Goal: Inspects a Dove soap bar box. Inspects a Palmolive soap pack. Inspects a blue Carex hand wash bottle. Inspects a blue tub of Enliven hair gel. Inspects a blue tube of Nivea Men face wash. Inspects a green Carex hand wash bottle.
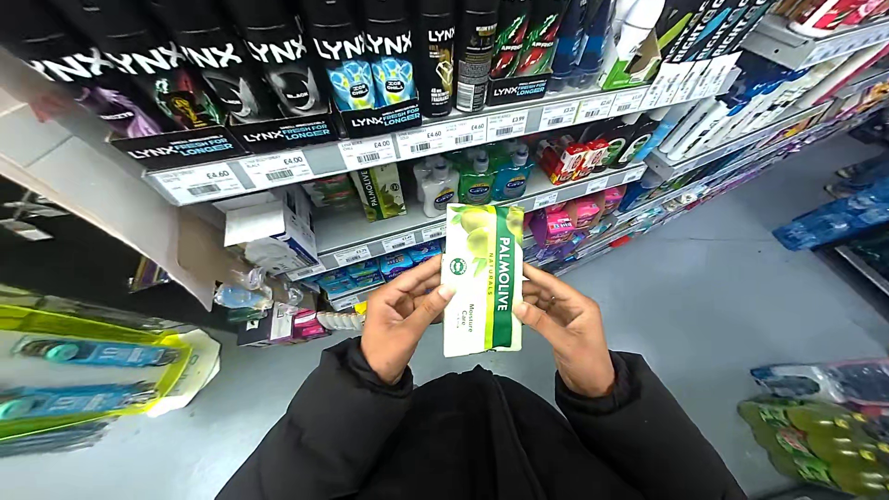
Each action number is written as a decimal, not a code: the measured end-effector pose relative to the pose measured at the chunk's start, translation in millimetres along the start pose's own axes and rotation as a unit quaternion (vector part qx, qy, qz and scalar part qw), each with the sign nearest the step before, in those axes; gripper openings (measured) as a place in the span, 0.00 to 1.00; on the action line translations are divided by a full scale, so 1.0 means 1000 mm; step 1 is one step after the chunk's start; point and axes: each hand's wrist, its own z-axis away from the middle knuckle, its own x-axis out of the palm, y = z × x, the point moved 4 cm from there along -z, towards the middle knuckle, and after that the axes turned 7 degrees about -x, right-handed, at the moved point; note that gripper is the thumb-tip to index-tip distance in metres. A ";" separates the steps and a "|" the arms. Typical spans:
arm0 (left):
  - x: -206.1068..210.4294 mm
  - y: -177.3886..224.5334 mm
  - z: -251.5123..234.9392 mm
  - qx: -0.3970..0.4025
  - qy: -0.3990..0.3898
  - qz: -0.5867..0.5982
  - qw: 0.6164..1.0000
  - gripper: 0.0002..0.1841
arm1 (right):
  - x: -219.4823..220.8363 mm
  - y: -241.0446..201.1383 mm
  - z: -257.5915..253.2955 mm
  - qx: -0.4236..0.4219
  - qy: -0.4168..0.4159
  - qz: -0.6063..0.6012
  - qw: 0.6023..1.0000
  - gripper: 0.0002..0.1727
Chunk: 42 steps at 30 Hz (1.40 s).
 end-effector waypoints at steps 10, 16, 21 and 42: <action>-0.042 0.013 0.019 -0.028 -0.051 0.004 0.998 0.26 | 0.046 0.003 0.010 -0.002 0.007 -0.010 1.000 0.28; -0.084 0.024 0.049 -0.012 -0.045 -0.011 0.999 0.28 | 0.094 0.001 0.017 0.007 0.009 -0.012 1.000 0.27; -0.113 0.032 0.066 -0.016 -0.033 0.003 0.999 0.29 | 0.128 0.000 0.022 0.010 0.007 -0.008 1.000 0.25; -0.195 0.065 0.099 0.013 -0.070 0.010 0.997 0.26 | 0.229 -0.012 0.039 -0.020 0.038 0.004 0.999 0.23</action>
